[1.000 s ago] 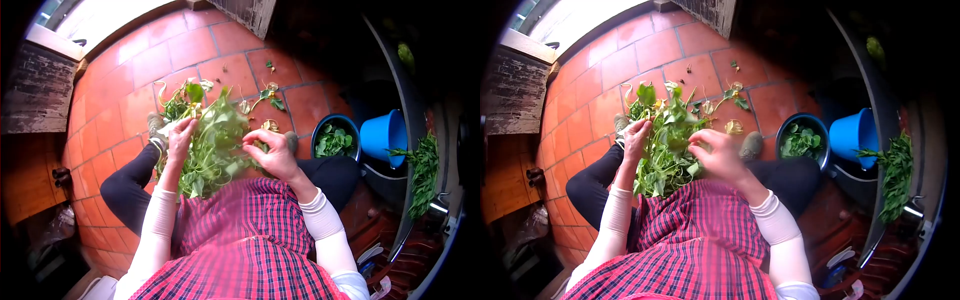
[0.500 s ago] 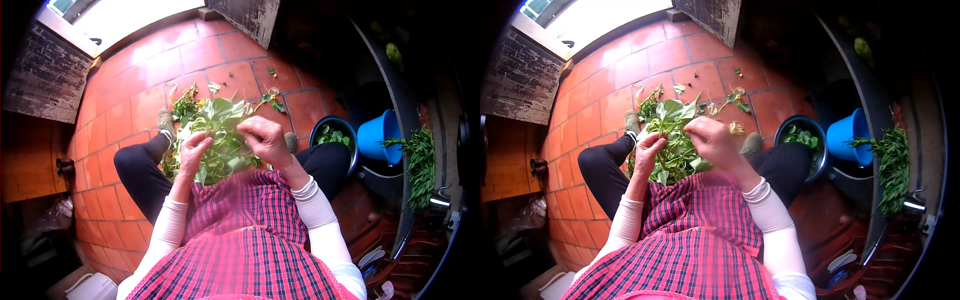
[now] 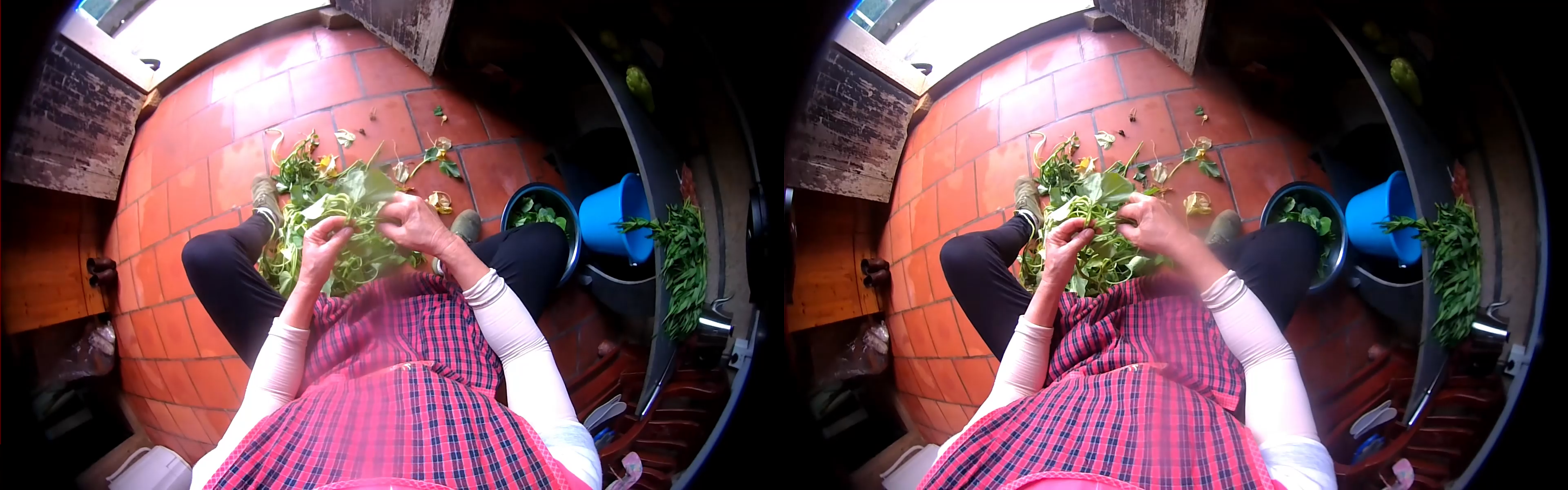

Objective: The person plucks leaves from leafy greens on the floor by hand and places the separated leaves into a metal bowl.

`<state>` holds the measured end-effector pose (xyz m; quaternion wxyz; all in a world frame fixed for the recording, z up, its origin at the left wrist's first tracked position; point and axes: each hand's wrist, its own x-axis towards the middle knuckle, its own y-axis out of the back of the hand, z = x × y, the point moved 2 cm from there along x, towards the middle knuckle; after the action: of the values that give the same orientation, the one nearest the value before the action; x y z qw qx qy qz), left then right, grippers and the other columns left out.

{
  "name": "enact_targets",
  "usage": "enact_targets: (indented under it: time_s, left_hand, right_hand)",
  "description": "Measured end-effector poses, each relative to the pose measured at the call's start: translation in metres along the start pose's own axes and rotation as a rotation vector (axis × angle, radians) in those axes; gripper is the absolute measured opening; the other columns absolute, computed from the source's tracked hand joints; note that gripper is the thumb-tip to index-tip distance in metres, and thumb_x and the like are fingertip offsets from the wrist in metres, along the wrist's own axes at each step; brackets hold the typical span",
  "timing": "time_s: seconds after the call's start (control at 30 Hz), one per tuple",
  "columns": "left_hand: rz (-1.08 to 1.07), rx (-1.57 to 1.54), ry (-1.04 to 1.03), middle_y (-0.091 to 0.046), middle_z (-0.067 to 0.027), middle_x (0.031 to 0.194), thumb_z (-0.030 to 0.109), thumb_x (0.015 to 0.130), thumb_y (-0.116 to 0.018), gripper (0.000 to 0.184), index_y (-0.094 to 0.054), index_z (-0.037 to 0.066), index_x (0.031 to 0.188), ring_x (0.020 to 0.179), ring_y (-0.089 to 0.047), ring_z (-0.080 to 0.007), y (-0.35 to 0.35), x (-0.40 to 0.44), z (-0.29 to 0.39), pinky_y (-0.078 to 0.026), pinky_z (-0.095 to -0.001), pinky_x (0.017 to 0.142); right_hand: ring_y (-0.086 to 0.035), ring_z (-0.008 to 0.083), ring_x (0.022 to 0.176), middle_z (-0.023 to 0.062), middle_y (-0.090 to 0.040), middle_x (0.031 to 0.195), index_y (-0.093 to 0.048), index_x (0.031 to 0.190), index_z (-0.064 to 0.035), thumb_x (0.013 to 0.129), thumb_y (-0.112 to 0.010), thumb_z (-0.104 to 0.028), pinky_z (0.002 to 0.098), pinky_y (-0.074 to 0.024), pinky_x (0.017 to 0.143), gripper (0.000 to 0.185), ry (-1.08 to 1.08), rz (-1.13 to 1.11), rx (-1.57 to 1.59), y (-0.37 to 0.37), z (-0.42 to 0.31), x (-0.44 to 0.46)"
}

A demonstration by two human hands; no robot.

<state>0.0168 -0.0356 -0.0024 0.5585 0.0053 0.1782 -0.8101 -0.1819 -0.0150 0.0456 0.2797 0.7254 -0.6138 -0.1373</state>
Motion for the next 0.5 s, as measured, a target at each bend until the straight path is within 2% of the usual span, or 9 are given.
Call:
enact_targets:
  time_s: [0.03, 0.1, 0.17, 0.27, 0.3, 0.33, 0.4, 0.43, 0.5]
  left_hand:
    - [0.010, -0.016, -0.003, -0.065, -0.0031, 0.086, 0.002, 0.082, -0.060, 0.016, -0.062, 0.002, 0.098, 0.077, -0.059, -0.0083, -0.002, 0.000, -0.001, -0.047, -0.0204, 0.067]
    - [0.043, 0.012, -0.005, -0.064, -0.0022, 0.081, 0.003, 0.082, -0.059, 0.016, -0.060, 0.001, 0.098, 0.075, -0.059, -0.0089, -0.005, 0.001, -0.002, -0.047, -0.0218, 0.067]
    - [0.078, 0.276, -0.072, -0.063, -0.0028, 0.079, 0.003, 0.082, -0.059, 0.016, -0.060, 0.001, 0.097, 0.074, -0.059, -0.0092, 0.002, 0.006, -0.017, -0.047, -0.0226, 0.066]
    - [0.148, 0.502, -0.151, -0.063, -0.0055, 0.076, 0.002, 0.079, -0.058, 0.014, -0.060, 0.000, 0.093, 0.069, -0.057, -0.0103, -0.002, 0.006, -0.019, -0.046, -0.0249, 0.064]
    - [0.149, 0.530, -0.182, -0.063, -0.0062, 0.076, 0.002, 0.079, -0.059, 0.014, -0.061, 0.000, 0.092, 0.068, -0.057, -0.0109, -0.005, 0.004, -0.020, -0.046, -0.0254, 0.064]
    - [0.148, 0.560, -0.211, -0.062, -0.0069, 0.075, 0.001, 0.078, -0.059, 0.014, -0.061, 0.000, 0.091, 0.068, -0.058, -0.0115, -0.009, 0.002, -0.020, -0.046, -0.0258, 0.064]
    - [0.138, 0.688, -0.322, -0.059, -0.0133, 0.073, 0.002, 0.077, -0.059, 0.006, -0.059, 0.003, 0.083, 0.064, -0.059, -0.0249, -0.020, -0.003, -0.022, -0.046, -0.0308, 0.060]
    - [0.150, 0.729, -0.349, -0.057, -0.0134, 0.072, 0.002, 0.077, -0.058, 0.004, -0.058, 0.004, 0.080, 0.063, -0.057, -0.0279, -0.027, -0.005, -0.018, -0.045, -0.0330, 0.058]
    - [0.158, 0.868, -0.425, -0.053, -0.0125, 0.068, 0.003, 0.077, -0.055, 0.004, -0.055, 0.006, 0.076, 0.061, -0.055, -0.0313, -0.034, -0.012, -0.003, -0.043, -0.0368, 0.054]
  right_hand:
    - [-0.061, 0.0271, 0.079, 0.0099, -0.062, 0.087, -0.065, 0.093, -0.0069, 0.074, -0.064, -0.019, 0.0347, -0.0472, 0.069, 0.022, 0.045, 0.047, 0.071, -0.001, 0.002, 0.000]
    - [-0.061, 0.0279, 0.075, 0.0111, -0.062, 0.081, -0.065, 0.093, -0.0055, 0.074, -0.063, -0.014, 0.0342, -0.0470, 0.068, 0.021, -0.205, -0.117, 0.390, -0.005, 0.009, 0.000]
    - [-0.059, 0.0260, 0.063, 0.0128, -0.059, 0.066, -0.063, 0.089, -0.0024, 0.079, -0.059, -0.012, 0.0293, -0.0457, 0.060, 0.014, -0.307, -0.175, 0.590, -0.012, 0.010, -0.003]
    - [-0.060, 0.0292, 0.064, 0.0179, -0.059, 0.068, -0.061, 0.080, 0.0002, 0.080, -0.055, -0.014, 0.0344, -0.0465, 0.059, 0.015, -0.153, -0.108, 0.111, -0.014, 0.012, -0.003]
    - [-0.060, 0.0342, 0.066, 0.0223, -0.057, 0.068, -0.057, 0.072, -0.0007, 0.079, -0.051, -0.013, 0.0411, -0.0464, 0.055, 0.015, -0.090, -0.070, -0.236, -0.016, 0.009, -0.005]
    - [-0.059, 0.0355, 0.065, 0.0223, -0.057, 0.068, -0.056, 0.072, -0.0014, 0.078, -0.050, -0.012, 0.0425, -0.0461, 0.054, 0.014, -0.118, -0.056, -0.292, -0.020, 0.011, -0.004]
    - [-0.058, 0.0382, 0.065, 0.0222, -0.057, 0.067, -0.055, 0.070, -0.0027, 0.076, -0.050, -0.011, 0.0453, -0.0455, 0.052, 0.012, -0.178, -0.023, -0.403, -0.030, 0.026, -0.007]
    - [-0.058, 0.0375, 0.060, 0.0212, -0.057, 0.062, -0.056, 0.069, -0.0033, 0.073, -0.051, -0.010, 0.0468, -0.0451, 0.048, 0.010, -0.192, 0.047, -0.417, -0.038, 0.043, -0.008]
    - [-0.059, 0.0366, 0.058, 0.0206, -0.057, 0.059, -0.056, 0.065, -0.0035, 0.072, -0.052, -0.013, 0.0464, -0.0455, 0.047, 0.013, -0.282, 0.235, -0.794, -0.040, 0.120, -0.007]
